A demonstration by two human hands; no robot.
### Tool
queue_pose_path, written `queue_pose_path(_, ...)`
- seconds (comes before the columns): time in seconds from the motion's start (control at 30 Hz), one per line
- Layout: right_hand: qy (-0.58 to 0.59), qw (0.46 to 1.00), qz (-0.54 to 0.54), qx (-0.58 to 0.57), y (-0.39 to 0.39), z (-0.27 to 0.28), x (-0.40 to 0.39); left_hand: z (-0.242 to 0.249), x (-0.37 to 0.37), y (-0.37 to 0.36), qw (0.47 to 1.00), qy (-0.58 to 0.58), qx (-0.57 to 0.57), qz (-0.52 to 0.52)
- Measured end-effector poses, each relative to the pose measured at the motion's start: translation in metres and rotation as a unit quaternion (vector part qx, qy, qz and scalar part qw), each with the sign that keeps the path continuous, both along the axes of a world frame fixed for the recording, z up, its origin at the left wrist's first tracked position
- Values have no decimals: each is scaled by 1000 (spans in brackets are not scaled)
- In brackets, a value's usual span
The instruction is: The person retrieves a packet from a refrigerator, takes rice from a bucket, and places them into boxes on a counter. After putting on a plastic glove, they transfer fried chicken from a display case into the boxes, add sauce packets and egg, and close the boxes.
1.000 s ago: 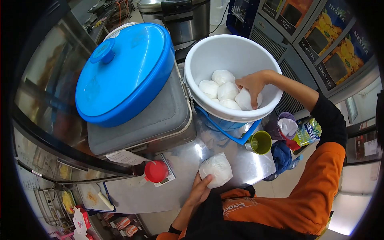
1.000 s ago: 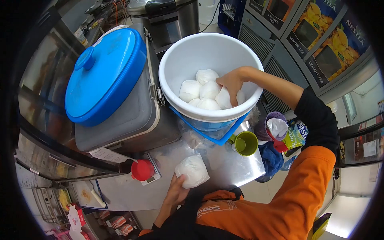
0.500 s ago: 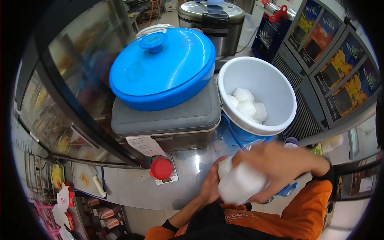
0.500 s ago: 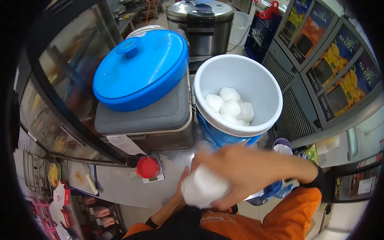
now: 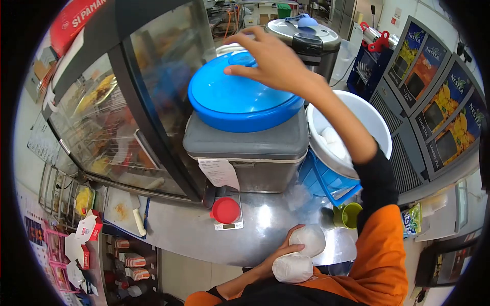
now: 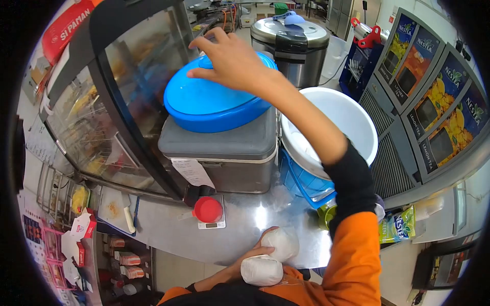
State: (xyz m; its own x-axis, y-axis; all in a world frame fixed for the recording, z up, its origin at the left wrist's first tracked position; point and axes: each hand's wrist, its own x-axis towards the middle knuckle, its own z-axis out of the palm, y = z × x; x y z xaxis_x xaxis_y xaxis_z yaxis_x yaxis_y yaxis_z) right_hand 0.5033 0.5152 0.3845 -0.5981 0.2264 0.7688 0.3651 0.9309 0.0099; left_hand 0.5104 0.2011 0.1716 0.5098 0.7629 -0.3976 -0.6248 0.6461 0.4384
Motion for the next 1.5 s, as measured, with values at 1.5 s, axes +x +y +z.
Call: queue_pose_path(1.5,-315,788,243,-470,-385,-126,-19,7,-139,-250,965,31,-59,254)
